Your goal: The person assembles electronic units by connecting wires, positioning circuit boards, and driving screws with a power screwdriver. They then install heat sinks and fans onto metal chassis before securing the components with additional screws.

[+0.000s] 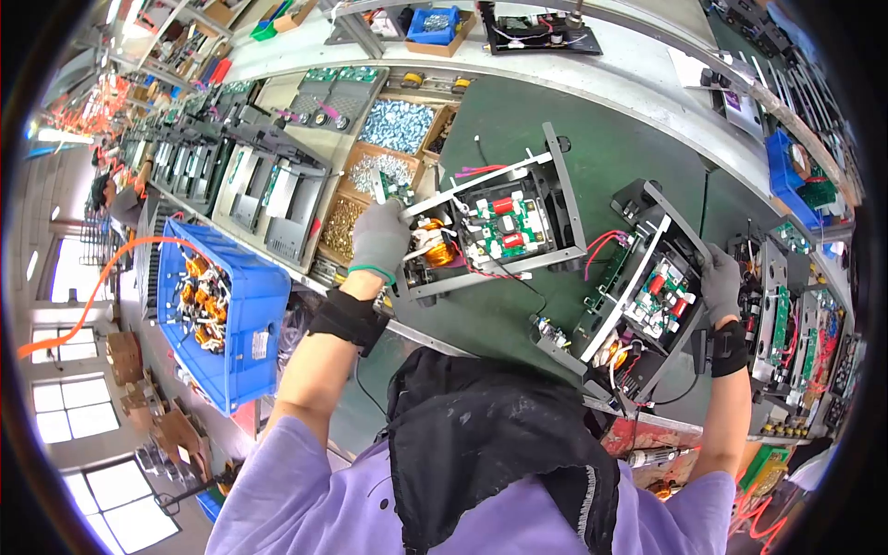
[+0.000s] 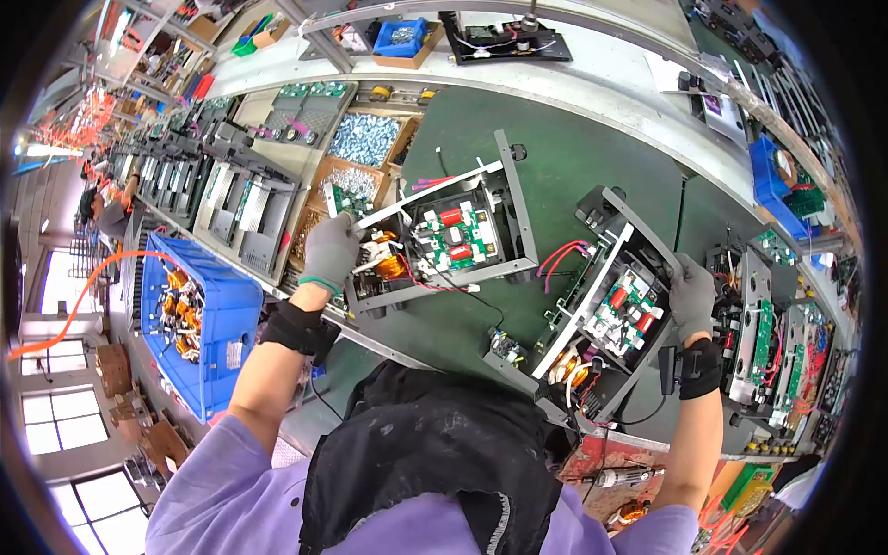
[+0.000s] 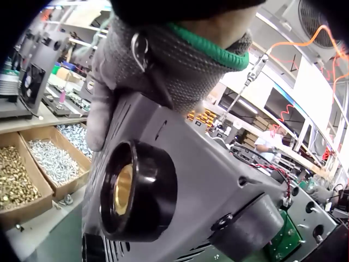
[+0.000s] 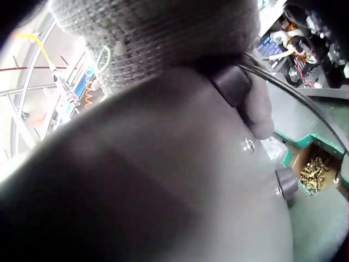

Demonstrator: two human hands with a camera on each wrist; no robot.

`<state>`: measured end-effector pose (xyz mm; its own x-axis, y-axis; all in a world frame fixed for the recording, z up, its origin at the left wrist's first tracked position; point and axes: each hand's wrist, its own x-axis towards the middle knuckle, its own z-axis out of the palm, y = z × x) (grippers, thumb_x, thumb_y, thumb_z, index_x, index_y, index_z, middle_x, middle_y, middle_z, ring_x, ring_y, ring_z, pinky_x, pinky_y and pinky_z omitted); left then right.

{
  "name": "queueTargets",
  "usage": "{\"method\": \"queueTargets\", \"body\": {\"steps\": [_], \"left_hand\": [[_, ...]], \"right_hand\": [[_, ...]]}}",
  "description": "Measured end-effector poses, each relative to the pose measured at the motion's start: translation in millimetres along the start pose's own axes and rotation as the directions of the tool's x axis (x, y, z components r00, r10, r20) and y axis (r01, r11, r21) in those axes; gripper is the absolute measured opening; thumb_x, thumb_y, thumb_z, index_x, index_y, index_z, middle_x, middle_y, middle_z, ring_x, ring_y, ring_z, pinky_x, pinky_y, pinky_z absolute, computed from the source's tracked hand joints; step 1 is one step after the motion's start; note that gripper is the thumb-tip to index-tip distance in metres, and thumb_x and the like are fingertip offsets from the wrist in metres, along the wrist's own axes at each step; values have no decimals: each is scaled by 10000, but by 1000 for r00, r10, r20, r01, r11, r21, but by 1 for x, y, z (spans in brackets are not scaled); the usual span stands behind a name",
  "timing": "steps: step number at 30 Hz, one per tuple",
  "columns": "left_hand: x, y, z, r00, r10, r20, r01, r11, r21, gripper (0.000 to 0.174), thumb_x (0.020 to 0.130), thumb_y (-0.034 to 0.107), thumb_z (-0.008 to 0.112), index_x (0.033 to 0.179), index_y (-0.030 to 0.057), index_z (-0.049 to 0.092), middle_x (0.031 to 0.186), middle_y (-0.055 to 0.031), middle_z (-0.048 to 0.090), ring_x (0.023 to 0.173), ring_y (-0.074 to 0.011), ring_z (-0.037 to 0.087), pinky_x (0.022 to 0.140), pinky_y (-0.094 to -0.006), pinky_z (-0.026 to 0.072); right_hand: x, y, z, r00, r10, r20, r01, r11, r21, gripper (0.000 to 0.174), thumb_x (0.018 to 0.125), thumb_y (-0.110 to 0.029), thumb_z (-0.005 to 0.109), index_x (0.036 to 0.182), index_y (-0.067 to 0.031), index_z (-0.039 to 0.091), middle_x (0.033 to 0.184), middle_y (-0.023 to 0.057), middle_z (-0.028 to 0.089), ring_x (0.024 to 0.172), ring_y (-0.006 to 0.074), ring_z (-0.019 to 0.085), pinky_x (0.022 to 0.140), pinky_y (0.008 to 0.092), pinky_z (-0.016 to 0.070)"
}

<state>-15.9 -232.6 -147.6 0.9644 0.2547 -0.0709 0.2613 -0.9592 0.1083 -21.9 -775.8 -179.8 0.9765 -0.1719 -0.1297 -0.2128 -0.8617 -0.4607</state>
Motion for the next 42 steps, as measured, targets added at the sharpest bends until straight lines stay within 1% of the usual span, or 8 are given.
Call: {"method": "queueTargets", "body": {"steps": [9, 16, 22, 24, 27, 34, 39, 42], "left_hand": [[106, -3, -26, 754, 534, -382, -606, 790, -91, 143, 767, 80, 617, 903, 95, 662, 924, -183, 604, 789, -385, 620, 659, -456, 503], [165, 28, -26, 351, 785, -510, -921, 389, -36, 344, 701, -38, 593, 998, 102, 698, 1346, -275, 482, 997, -383, 629, 768, -382, 529], [173, -22, 21, 500, 720, -482, -864, 454, -218, 433, 687, -72, 544, 1049, 117, 690, 1393, -309, 417, 1084, -418, 585, 832, -386, 510], [172, -35, 31, 516, 713, -474, -856, 454, -249, 453, 689, -79, 526, 1072, 107, 680, 1323, -291, 471, 1067, -417, 578, 857, -399, 492], [157, -62, 34, 515, 711, -479, -855, 469, -223, 483, 692, -91, 499, 1112, 84, 660, 1191, -248, 549, 1034, -415, 565, 902, -422, 454], [111, -132, 49, 600, 763, -240, -800, 564, -206, 478, 844, -116, 438, 1303, -2, 510, 1287, -195, 550, 1163, -310, 558, 990, -395, 436], [115, -137, 56, 702, 696, -153, -681, 592, -432, 501, 891, -104, 456, 1379, 11, 432, 1374, -152, 481, 1206, -234, 524, 1048, -356, 407], [110, -126, 52, 686, 708, -166, -689, 559, -461, 505, 882, -107, 458, 1373, 7, 438, 1357, -162, 494, 1202, -236, 529, 1047, -352, 406]], "right_hand": [[-129, 5, -28, 811, 252, -529, -30, 919, 392, 286, 881, 45, 524, 1145, 43, 634, 1047, 101, 673, 942, 146, 616, 864, 265, 473], [-330, 27, 19, 106, 607, -788, -491, 721, 489, 321, 925, -174, 596, 1128, 73, 631, 991, 137, 685, 818, 184, 591, 774, 319, 486], [-375, -63, 82, -331, 682, -653, -93, 665, 741, 368, 962, -55, 466, 1304, 79, 495, 1211, 185, 589, 936, 250, 617, 832, 384, 567], [-424, -43, 128, -307, 758, -576, 69, 621, 781, 391, 960, -91, 459, 1329, 34, 486, 1227, 187, 581, 999, 290, 602, 888, 395, 543], [-485, -20, 188, -47, 623, -781, -993, 57, 105, 391, 951, -160, 486, 1309, -5, 519, 1215, 176, 583, 1057, 296, 566, 934, 384, 495], [-426, -93, 195, -404, 883, -240, 25, 273, 962, 422, 877, -247, 599, 1215, 4, 571, 1149, 156, 574, 987, 274, 609, 783, 385, 541], [-455, -108, 239, -112, 984, -140, -360, 91, 929, 318, 885, -167, 570, 1119, 45, 608, 1088, 120, 635, 947, 204, 628, 764, 335, 541], [-412, -130, 252, 13, 998, -67, 157, 64, 985, 291, 884, -104, 576, 1138, 32, 614, 1110, 124, 645, 969, 178, 620, 851, 303, 491]]}}
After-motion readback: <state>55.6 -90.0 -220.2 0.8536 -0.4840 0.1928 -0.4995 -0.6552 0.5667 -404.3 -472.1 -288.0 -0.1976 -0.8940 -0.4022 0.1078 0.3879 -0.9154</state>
